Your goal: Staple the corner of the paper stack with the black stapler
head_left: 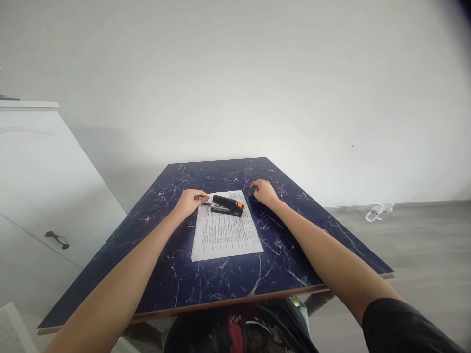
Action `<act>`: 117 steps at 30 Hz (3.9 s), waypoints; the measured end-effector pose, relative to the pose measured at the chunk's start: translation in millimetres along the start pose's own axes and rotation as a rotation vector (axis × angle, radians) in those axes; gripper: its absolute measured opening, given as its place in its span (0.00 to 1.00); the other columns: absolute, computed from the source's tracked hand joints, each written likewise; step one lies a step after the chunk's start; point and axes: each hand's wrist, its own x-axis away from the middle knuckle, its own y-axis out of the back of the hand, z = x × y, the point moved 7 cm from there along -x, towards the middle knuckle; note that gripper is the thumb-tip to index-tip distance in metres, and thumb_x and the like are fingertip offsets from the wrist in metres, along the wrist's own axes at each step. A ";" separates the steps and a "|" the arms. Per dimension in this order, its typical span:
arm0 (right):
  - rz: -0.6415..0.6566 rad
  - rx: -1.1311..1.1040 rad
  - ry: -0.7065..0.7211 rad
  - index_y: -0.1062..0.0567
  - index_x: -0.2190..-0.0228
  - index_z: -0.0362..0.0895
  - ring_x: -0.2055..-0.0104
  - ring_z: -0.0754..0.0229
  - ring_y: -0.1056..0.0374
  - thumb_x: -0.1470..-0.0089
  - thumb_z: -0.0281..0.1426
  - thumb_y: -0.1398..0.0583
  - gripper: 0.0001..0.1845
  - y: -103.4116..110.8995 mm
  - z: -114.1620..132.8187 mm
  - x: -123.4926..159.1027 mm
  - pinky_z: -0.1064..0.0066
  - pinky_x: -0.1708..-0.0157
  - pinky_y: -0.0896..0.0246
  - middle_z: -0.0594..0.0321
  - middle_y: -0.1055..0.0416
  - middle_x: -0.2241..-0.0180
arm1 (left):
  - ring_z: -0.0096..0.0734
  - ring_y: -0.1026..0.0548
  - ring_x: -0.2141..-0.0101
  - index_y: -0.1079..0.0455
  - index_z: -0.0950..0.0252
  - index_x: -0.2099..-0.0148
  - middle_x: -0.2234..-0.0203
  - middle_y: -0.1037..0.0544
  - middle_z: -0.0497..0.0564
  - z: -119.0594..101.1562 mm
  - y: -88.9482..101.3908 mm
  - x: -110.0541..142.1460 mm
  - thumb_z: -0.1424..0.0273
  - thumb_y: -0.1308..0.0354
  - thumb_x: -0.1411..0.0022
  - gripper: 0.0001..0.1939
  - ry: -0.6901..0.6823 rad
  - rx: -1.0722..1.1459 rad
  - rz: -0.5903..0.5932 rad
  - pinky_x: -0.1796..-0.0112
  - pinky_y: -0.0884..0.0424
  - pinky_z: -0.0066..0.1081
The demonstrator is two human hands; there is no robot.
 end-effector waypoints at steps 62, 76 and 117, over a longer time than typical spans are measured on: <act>0.363 -0.628 0.337 0.22 0.66 0.42 0.70 0.62 0.35 0.47 0.42 0.33 0.16 -21.2 104.3 36.6 0.71 0.69 0.45 0.63 0.27 0.70 | 0.39 0.21 0.61 0.18 0.56 0.65 0.65 0.17 0.51 -9.8 -5.6 9.5 0.63 0.33 0.45 0.05 -0.172 0.090 0.308 0.51 0.28 0.40; 0.349 -0.588 0.360 0.23 0.64 0.43 0.70 0.61 0.35 0.47 0.45 0.34 0.18 -21.0 104.5 37.2 0.71 0.69 0.45 0.62 0.27 0.69 | 0.38 0.20 0.61 0.22 0.59 0.60 0.64 0.17 0.51 -2.1 -7.8 8.5 0.65 0.33 0.45 0.09 -0.102 0.147 0.309 0.53 0.27 0.39; 0.340 -0.900 0.139 0.18 0.66 0.42 0.60 0.56 0.28 0.36 0.57 0.52 0.37 -33.5 96.8 29.2 0.66 0.53 0.39 0.58 0.21 0.63 | 0.39 0.20 0.62 0.19 0.59 0.65 0.66 0.16 0.50 -15.6 -14.4 9.2 0.66 0.32 0.44 0.04 -0.160 0.099 0.248 0.55 0.30 0.39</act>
